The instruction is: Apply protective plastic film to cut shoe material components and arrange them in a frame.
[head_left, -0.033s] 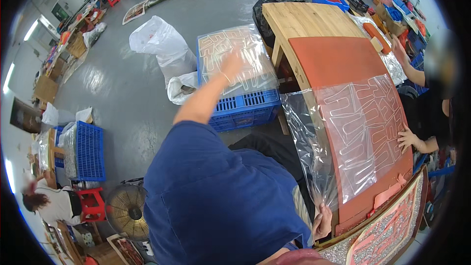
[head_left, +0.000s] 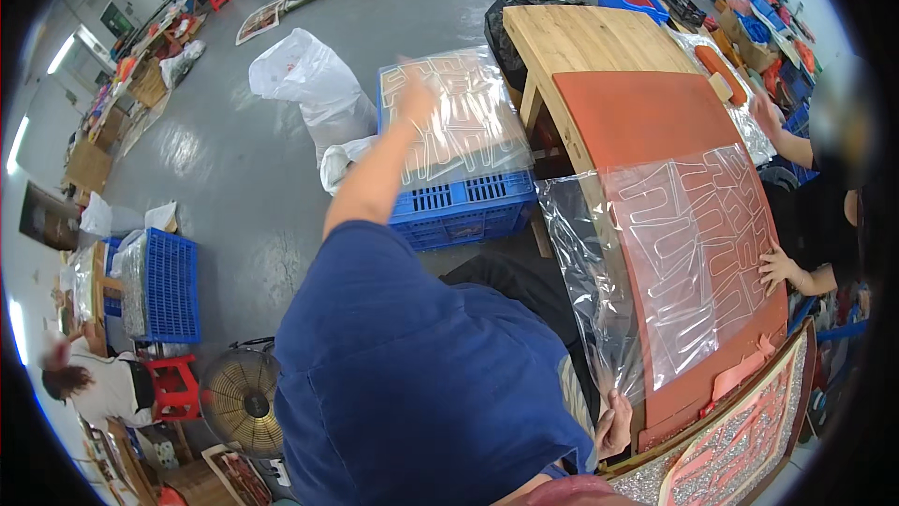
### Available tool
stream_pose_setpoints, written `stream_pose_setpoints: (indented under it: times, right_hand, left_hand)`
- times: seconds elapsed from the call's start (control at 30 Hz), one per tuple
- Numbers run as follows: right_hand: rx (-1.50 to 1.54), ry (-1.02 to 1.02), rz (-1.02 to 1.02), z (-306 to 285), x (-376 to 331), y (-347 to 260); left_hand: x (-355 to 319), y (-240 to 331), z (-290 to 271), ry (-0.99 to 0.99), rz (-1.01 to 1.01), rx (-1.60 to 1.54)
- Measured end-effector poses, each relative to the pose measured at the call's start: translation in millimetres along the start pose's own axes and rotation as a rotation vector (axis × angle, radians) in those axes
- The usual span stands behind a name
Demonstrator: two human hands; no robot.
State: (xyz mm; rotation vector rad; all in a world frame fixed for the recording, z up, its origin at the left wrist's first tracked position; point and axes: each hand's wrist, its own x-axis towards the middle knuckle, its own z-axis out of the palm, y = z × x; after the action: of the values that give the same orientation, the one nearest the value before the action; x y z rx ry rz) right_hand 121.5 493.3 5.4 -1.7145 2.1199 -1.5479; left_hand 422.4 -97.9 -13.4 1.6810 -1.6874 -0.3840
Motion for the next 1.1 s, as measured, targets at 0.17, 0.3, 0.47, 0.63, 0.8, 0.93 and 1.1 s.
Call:
stream_pose_setpoints:
  times: [0.17, 0.3, 0.47, 0.63, 0.8, 0.93, 1.1]
  right_hand:
    - [0.073, 0.057, 0.116, 13.4, -8.7, 6.1]
    - [0.099, 0.144, 0.034, 22.0, 4.0, 6.4]
    - [-0.073, 0.059, -0.134, 8.1, 15.5, 3.1]
    - [-0.194, 0.123, -0.103, 1.5, -0.7, 1.5]
    - [-0.115, 0.209, -0.077, 9.9, -4.3, 1.8]
    - [-0.155, 0.194, -0.181, 10.7, 19.0, -6.6]
    - [-0.24, 0.182, -0.22, 2.4, 46.4, -25.0]
  left_hand:
    - [136.3, -29.4, -142.8, -0.112, -0.124, 0.616]
    - [40.6, 89.6, -91.0, -0.148, 0.399, 0.128]
    - [-220.0, 232.4, 2.8, -0.905, 1.275, -0.69]
    - [-343.8, 277.1, -6.2, -1.431, 1.748, -0.592]
    - [-349.0, 269.5, -1.5, -1.354, 1.696, -0.291]
    - [-343.0, 256.5, 1.7, -1.185, 1.653, -0.079]
    - [-335.8, 255.8, -11.5, -1.097, 1.435, -0.273]
